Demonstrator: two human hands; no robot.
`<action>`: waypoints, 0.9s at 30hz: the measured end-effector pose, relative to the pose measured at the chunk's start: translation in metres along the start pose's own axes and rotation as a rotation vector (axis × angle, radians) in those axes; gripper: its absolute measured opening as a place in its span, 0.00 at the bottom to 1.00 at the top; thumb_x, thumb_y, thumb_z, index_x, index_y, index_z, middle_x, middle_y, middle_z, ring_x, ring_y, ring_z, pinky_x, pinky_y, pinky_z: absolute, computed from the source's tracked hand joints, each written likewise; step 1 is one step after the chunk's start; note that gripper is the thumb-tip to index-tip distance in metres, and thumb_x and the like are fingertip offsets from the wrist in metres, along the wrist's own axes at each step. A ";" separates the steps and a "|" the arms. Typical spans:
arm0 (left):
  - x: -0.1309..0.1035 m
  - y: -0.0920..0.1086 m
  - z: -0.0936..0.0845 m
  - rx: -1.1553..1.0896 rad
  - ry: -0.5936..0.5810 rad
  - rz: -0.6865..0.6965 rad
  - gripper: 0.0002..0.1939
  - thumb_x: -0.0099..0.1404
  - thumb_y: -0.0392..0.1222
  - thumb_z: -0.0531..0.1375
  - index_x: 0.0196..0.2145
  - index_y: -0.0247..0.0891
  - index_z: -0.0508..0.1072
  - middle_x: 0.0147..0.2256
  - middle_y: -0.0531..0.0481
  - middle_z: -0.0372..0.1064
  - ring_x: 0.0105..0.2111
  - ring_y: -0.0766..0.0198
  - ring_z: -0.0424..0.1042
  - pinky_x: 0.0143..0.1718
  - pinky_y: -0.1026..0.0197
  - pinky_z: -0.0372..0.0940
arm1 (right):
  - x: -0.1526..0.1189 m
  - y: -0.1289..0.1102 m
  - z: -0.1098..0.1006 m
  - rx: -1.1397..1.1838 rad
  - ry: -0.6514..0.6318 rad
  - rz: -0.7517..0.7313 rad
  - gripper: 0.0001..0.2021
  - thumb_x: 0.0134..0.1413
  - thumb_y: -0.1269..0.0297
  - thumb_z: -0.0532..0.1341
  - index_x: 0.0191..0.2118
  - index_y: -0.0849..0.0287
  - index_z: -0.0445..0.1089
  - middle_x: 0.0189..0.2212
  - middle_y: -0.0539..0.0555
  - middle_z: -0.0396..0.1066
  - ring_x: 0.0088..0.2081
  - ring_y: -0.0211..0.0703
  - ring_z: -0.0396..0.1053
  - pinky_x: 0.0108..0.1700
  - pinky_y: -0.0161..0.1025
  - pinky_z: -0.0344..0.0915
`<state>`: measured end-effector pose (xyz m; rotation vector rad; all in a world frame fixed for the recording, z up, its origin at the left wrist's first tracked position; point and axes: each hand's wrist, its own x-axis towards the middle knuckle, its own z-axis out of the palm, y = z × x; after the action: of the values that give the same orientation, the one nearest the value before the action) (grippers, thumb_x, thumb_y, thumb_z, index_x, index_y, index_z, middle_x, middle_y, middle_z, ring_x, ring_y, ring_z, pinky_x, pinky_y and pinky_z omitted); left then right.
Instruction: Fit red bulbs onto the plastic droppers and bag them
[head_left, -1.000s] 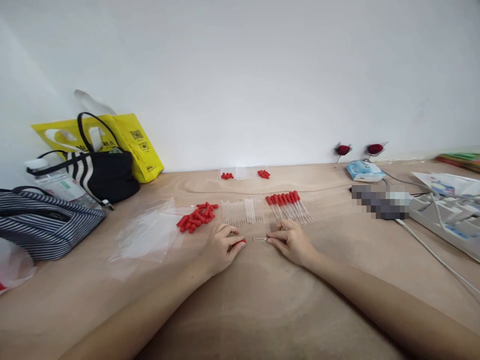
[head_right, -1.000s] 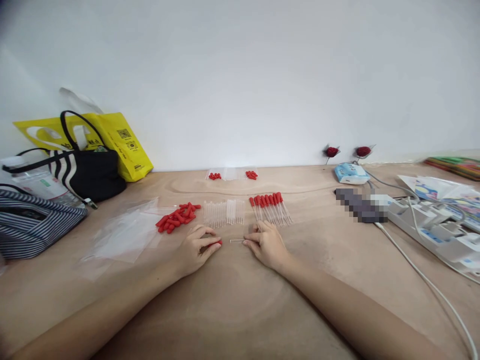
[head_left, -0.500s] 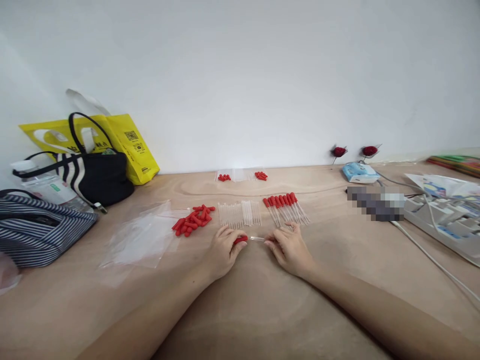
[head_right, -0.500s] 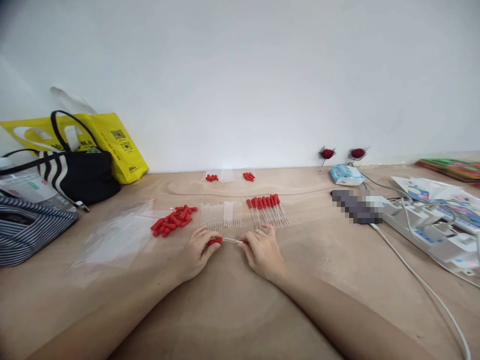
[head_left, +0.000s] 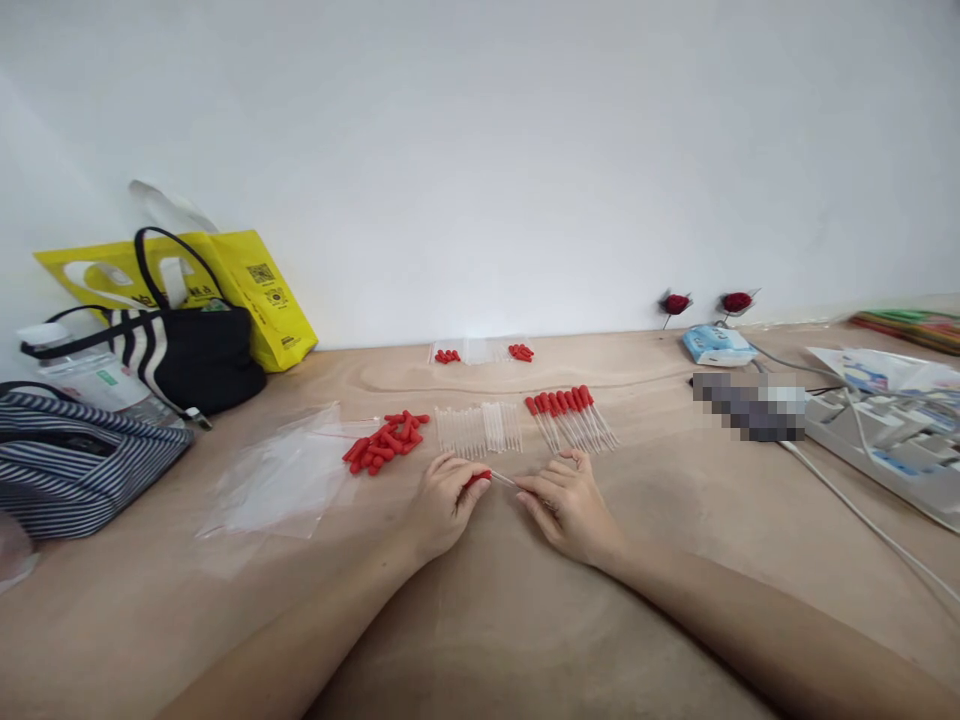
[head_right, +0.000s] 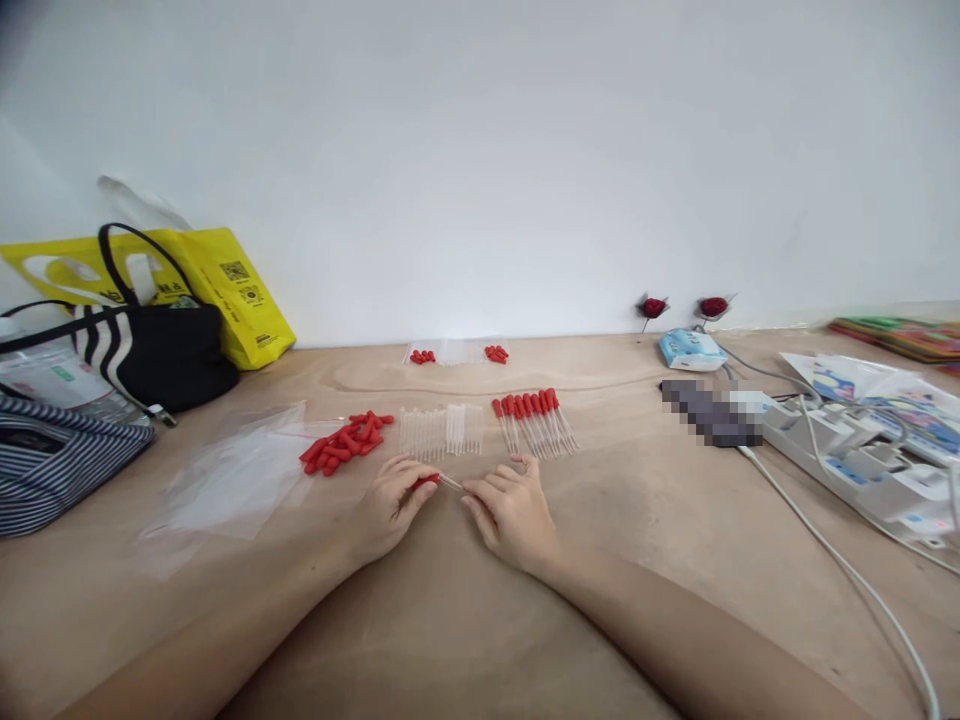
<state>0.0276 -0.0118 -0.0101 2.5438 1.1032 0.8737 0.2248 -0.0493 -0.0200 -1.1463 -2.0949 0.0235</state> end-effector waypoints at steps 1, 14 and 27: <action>0.001 0.002 0.000 -0.010 0.012 -0.010 0.09 0.64 0.40 0.49 0.35 0.39 0.68 0.33 0.51 0.71 0.35 0.63 0.68 0.47 0.53 0.55 | 0.000 -0.001 0.000 0.006 0.002 -0.008 0.10 0.56 0.66 0.52 0.35 0.58 0.70 0.24 0.50 0.72 0.28 0.36 0.63 0.48 0.44 0.45; -0.004 0.004 -0.002 0.048 -0.035 0.119 0.08 0.63 0.37 0.50 0.33 0.40 0.68 0.29 0.53 0.71 0.34 0.64 0.68 0.49 0.50 0.50 | 0.003 0.011 -0.005 -0.035 -0.050 -0.194 0.10 0.54 0.69 0.53 0.37 0.57 0.71 0.21 0.50 0.67 0.29 0.38 0.58 0.43 0.43 0.46; -0.006 0.006 0.005 0.090 0.023 0.275 0.07 0.63 0.37 0.50 0.32 0.39 0.67 0.26 0.53 0.71 0.33 0.64 0.68 0.51 0.50 0.47 | 0.005 0.007 -0.003 0.047 -0.083 -0.174 0.10 0.55 0.69 0.50 0.31 0.61 0.68 0.21 0.50 0.65 0.29 0.37 0.55 0.40 0.42 0.46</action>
<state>0.0310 -0.0205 -0.0141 2.8134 0.8267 0.9378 0.2298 -0.0427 -0.0174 -0.9473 -2.2491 0.0386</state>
